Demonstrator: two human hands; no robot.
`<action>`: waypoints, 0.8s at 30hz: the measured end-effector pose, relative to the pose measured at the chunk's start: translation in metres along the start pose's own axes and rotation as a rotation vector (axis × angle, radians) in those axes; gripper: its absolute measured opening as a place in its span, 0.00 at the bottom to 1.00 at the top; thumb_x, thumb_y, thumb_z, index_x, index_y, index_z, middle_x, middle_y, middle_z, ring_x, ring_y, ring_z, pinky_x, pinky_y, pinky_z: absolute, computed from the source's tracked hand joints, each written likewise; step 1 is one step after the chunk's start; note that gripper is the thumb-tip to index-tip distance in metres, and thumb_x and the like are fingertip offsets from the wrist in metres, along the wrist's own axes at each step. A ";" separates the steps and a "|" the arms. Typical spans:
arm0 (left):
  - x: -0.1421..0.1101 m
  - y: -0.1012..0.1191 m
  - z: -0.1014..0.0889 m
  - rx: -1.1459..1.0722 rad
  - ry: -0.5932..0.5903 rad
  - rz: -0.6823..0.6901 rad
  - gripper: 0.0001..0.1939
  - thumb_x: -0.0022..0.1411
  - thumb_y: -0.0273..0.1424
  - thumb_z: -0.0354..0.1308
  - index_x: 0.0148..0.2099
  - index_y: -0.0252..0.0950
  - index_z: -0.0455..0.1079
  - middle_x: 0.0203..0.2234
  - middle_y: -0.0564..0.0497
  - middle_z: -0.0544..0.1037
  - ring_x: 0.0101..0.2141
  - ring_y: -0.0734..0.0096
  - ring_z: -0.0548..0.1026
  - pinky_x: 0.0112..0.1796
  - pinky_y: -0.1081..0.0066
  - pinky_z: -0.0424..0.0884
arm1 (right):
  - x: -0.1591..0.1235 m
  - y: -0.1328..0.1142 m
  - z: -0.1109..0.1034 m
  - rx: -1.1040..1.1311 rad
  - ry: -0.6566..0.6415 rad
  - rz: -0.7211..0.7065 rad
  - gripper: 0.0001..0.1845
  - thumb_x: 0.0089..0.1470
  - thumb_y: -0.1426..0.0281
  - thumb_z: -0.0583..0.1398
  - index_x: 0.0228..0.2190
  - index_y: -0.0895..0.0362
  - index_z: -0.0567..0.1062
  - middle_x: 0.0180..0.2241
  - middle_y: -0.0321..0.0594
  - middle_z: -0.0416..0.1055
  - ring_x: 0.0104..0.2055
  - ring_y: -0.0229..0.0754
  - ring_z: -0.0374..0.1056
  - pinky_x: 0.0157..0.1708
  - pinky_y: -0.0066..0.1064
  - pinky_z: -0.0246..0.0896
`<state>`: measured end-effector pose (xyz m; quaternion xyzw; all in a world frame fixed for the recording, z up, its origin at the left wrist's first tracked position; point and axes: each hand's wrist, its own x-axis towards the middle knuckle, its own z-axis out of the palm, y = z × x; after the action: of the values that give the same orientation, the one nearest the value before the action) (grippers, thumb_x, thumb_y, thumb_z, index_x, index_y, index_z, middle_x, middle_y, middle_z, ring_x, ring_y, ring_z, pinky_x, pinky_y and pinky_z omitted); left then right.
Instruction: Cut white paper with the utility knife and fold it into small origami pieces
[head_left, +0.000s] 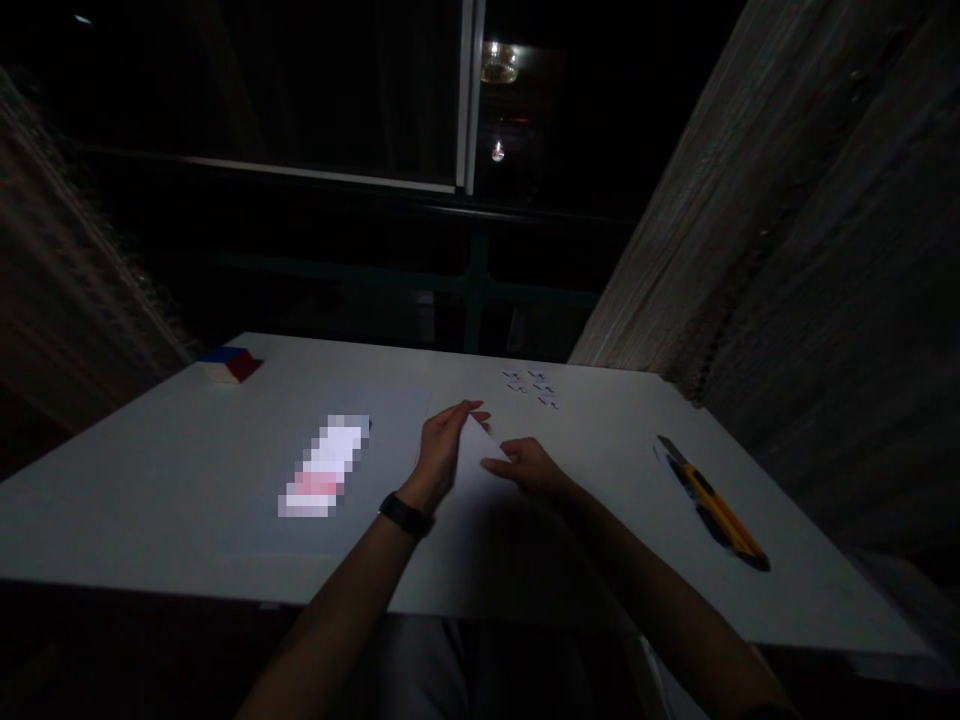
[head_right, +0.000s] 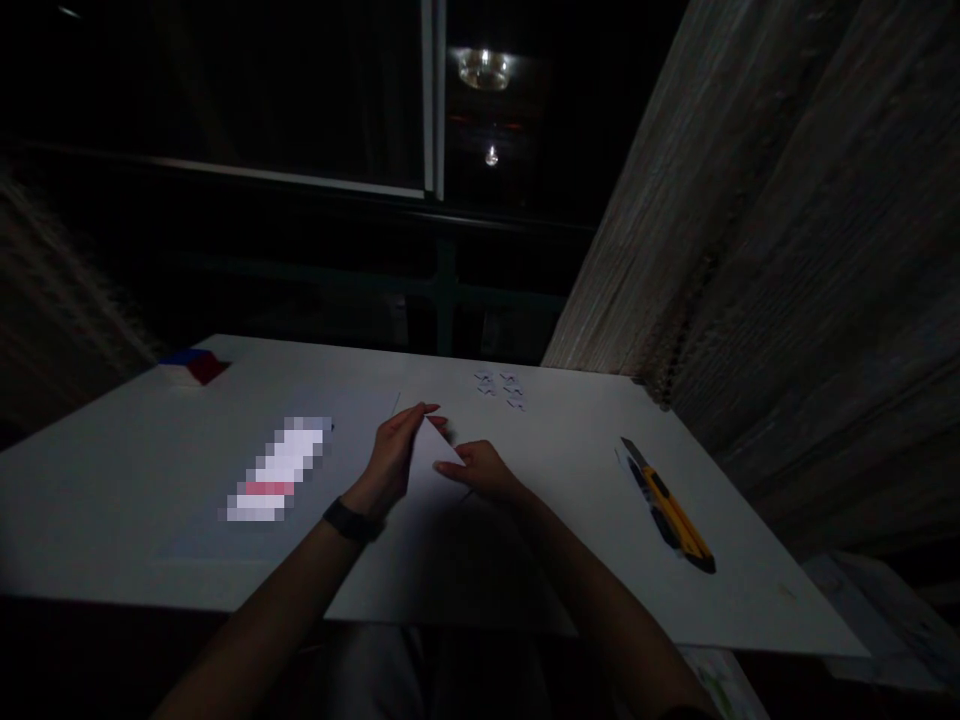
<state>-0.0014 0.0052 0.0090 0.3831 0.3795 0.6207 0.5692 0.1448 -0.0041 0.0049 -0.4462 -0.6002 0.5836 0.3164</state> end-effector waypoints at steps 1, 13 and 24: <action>0.002 0.000 -0.001 -0.014 0.018 0.009 0.21 0.51 0.42 0.60 0.41 0.31 0.73 0.32 0.42 0.79 0.29 0.65 0.76 0.30 0.70 0.70 | 0.000 0.002 -0.001 -0.012 0.011 0.023 0.19 0.31 0.57 0.68 0.19 0.60 0.72 0.15 0.33 0.68 0.18 0.35 0.62 0.18 0.26 0.54; 0.006 -0.003 -0.003 0.089 -0.057 -0.004 0.18 0.50 0.43 0.61 0.34 0.31 0.74 0.25 0.46 0.77 0.23 0.72 0.73 0.25 0.73 0.68 | -0.012 0.004 -0.023 0.057 0.079 -0.009 0.18 0.30 0.58 0.68 0.18 0.60 0.73 0.16 0.34 0.69 0.18 0.35 0.62 0.20 0.26 0.56; 0.007 0.000 -0.012 0.158 0.137 0.146 0.14 0.46 0.40 0.63 0.24 0.33 0.73 0.19 0.51 0.72 0.21 0.74 0.68 0.23 0.74 0.64 | -0.005 0.011 -0.027 0.091 0.156 -0.067 0.20 0.35 0.53 0.66 0.15 0.59 0.74 0.15 0.34 0.67 0.18 0.35 0.61 0.20 0.27 0.55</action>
<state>-0.0128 0.0119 0.0041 0.4100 0.4365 0.6533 0.4633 0.1729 0.0013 -0.0017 -0.4551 -0.5613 0.5627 0.4014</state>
